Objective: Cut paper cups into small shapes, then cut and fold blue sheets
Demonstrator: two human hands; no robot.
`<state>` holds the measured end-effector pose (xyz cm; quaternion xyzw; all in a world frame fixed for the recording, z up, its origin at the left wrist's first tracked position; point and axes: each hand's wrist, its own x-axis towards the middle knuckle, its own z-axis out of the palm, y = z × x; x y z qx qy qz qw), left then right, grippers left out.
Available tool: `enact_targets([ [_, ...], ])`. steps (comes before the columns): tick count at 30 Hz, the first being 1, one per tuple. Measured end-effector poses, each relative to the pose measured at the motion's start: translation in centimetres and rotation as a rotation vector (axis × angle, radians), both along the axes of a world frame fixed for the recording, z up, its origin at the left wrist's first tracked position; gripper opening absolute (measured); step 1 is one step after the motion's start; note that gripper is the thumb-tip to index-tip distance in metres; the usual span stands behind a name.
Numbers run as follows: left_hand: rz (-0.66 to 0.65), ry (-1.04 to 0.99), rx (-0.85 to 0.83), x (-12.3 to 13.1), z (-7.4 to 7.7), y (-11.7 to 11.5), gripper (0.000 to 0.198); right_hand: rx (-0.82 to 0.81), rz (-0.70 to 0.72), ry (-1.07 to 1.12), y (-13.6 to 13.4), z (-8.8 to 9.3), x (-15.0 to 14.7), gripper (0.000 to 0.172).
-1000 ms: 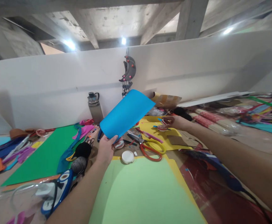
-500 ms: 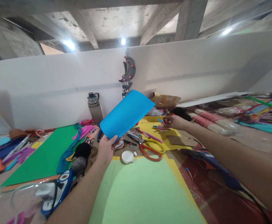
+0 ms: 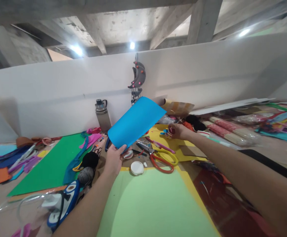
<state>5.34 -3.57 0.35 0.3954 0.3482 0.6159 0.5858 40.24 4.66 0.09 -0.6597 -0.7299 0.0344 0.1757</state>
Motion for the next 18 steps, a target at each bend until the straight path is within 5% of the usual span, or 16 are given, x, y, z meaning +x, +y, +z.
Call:
enact_targets([
  [4, 0.006, -0.007, -0.009, -0.1, -0.1, 0.1, 0.045, -0.037, -0.019, -0.002, 0.6, 0.3, -0.1, 0.043],
  [10, -0.007, -0.003, -0.005, -0.1, -0.4, 0.2, 0.044, -0.05, -0.13, -0.049, 0.6, 0.9, 2.3, 0.018],
  [15, -0.002, -0.001, -0.002, 0.0, -0.3, 0.1, 0.045, -0.11, -0.268, -0.115, 1.3, -0.6, 3.2, 0.023],
  [18, 0.004, -0.002, -0.004, -0.1, -0.1, 0.0, 0.046, -0.082, -0.228, -0.077, 1.7, -1.1, 3.0, 0.027],
])
